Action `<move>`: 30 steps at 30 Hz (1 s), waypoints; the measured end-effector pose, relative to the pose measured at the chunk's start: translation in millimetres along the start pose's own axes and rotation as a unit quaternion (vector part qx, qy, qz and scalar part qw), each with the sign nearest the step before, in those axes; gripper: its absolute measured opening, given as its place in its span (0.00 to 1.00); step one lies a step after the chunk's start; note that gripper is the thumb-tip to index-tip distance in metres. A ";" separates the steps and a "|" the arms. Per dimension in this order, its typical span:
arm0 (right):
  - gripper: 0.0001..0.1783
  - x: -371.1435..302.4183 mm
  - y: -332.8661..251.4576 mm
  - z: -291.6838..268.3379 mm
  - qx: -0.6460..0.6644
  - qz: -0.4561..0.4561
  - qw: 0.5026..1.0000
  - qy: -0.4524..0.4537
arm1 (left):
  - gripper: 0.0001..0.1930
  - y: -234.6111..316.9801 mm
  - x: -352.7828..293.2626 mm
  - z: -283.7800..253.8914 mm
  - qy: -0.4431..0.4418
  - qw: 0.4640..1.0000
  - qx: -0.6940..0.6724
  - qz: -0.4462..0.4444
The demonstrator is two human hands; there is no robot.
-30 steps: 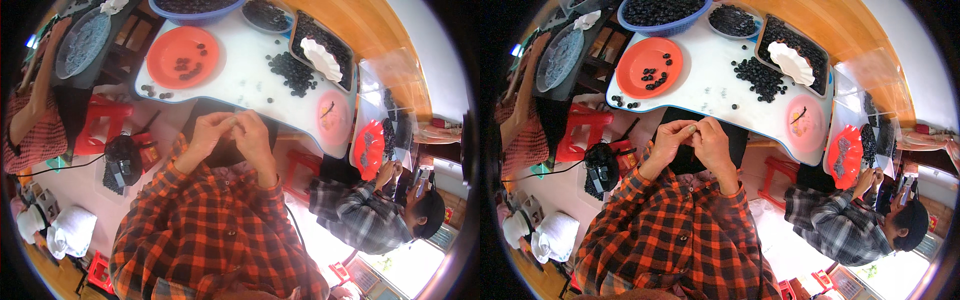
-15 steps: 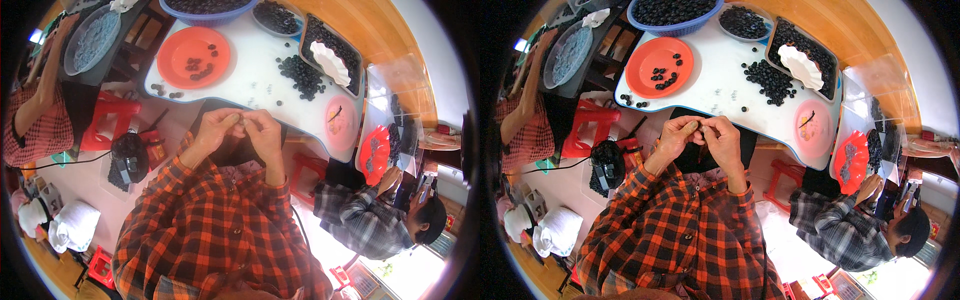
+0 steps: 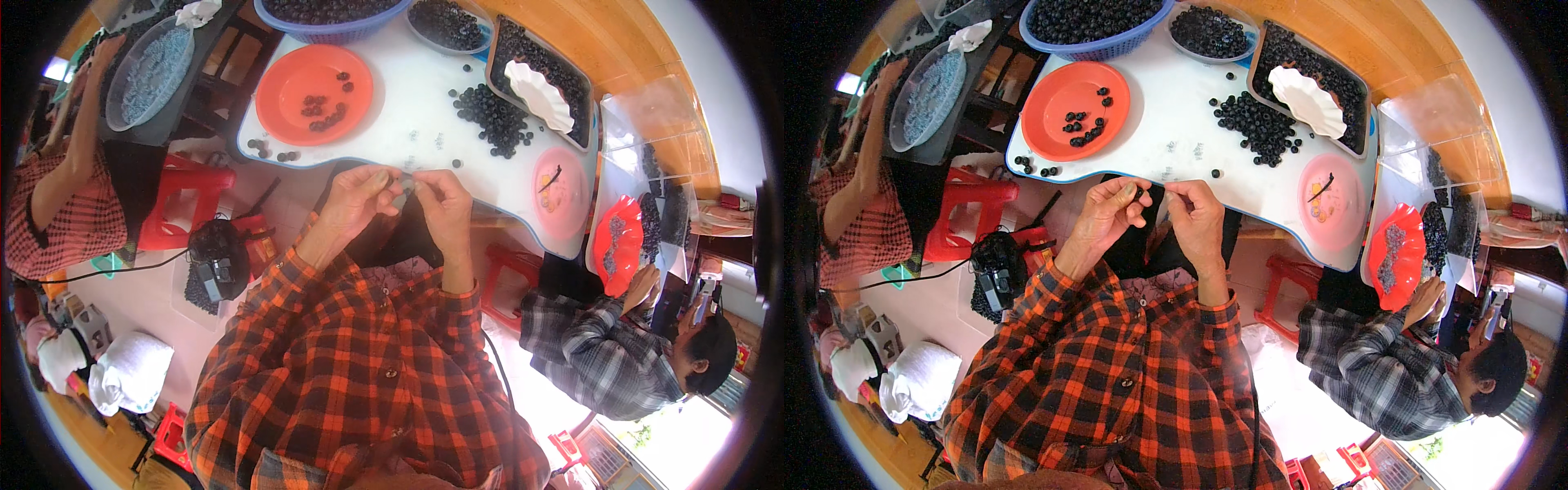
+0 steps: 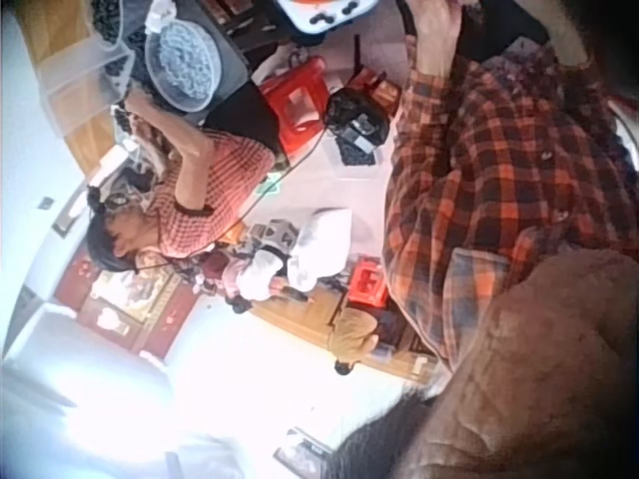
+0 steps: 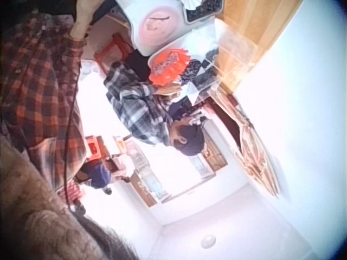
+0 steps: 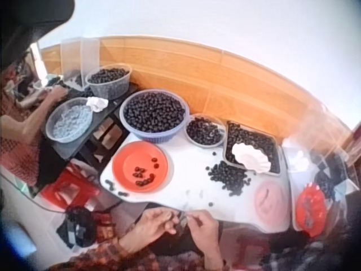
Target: Manually sorting small black round objects and assembling them into clear plastic components on a table.
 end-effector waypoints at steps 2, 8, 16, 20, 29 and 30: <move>0.06 1.2 -0.6 -1.3 -0.009 -0.002 1.000 0.005 | 0.13 3.6 1.6 3.7 0.020 1.000 0.006 -0.001; 0.06 4.8 5.1 -9.2 -0.078 -0.032 0.995 0.047 | 0.14 38.2 18.3 5.5 0.138 0.955 0.223 0.137; 0.04 8.7 12.5 -14.7 -0.173 -0.070 0.979 0.082 | 0.15 82.5 57.9 -1.1 0.231 0.862 0.380 0.243; 0.04 9.5 19.8 -17.9 -0.206 -0.088 0.969 0.104 | 0.15 81.7 61.1 -2.2 0.237 0.871 0.364 0.228; 0.05 8.5 21.7 -14.5 -0.201 -0.067 0.973 0.091 | 0.12 81.3 64.7 -11.7 0.234 0.851 0.392 0.258; 0.05 8.4 22.6 -14.6 -0.213 -0.077 0.968 0.105 | 0.12 81.0 64.4 -10.3 0.239 0.856 0.379 0.258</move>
Point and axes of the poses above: each hand's wrist, its own x-axis towards the middle knuckle, its own z-axis out of the palm, y = z × x, the point moved 2 cm from there along x, towards the middle knuckle, and after that the axes turned 8 degrees about -x, right-handed, at the moved point
